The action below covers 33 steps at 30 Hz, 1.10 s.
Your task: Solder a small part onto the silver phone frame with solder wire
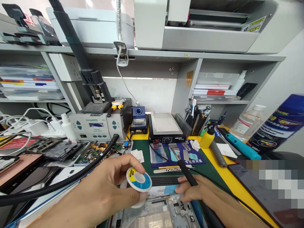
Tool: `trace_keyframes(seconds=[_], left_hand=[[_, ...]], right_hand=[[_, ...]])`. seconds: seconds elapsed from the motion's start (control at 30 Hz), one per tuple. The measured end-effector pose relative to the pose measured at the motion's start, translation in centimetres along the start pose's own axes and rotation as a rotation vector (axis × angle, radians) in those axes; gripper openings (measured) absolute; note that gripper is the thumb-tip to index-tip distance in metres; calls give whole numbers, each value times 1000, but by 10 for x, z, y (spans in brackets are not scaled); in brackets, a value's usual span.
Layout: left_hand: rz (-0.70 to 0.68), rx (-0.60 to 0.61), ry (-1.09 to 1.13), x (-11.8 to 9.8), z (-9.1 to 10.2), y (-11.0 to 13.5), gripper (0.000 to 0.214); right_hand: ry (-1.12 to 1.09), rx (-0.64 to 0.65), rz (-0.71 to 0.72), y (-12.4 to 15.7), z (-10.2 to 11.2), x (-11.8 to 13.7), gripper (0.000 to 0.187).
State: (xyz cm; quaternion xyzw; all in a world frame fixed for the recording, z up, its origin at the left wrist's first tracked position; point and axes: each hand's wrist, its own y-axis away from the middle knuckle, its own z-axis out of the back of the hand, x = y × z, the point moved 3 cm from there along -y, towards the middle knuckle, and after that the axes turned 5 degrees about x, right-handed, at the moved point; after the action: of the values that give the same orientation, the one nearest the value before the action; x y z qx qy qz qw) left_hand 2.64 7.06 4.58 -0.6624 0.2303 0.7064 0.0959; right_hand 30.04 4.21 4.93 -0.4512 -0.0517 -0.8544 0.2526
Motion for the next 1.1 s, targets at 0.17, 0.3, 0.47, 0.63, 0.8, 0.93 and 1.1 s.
trace_keyframes(seconds=[0.17,0.3,0.47,0.63,0.8,0.93,1.1], left_hand=[[-22,-61,123,-4,-12,3,44],[-25,-63,98,-8,-16,6,52],[27,-61,263,-7,-19,6,53],[79,-69,379,-4,-23,6,46],[76,-52,374,-3,-26,10,38],[41,-63,336,3,-25,9,43],[-101,-125,243,5,-24,4,54]], right_hand=[[-207,-132,-29,-2,0,4,8],[-252,-209,-14,2,-2,3,9],[-277,-269,-40,2,-12,-7,16],[-227,-282,-86,-1,-13,-6,16],[-211,-262,-100,-1,-13,-5,16],[-275,-281,-61,0,-19,-7,22],[-297,-341,-30,0,-26,-7,22]])
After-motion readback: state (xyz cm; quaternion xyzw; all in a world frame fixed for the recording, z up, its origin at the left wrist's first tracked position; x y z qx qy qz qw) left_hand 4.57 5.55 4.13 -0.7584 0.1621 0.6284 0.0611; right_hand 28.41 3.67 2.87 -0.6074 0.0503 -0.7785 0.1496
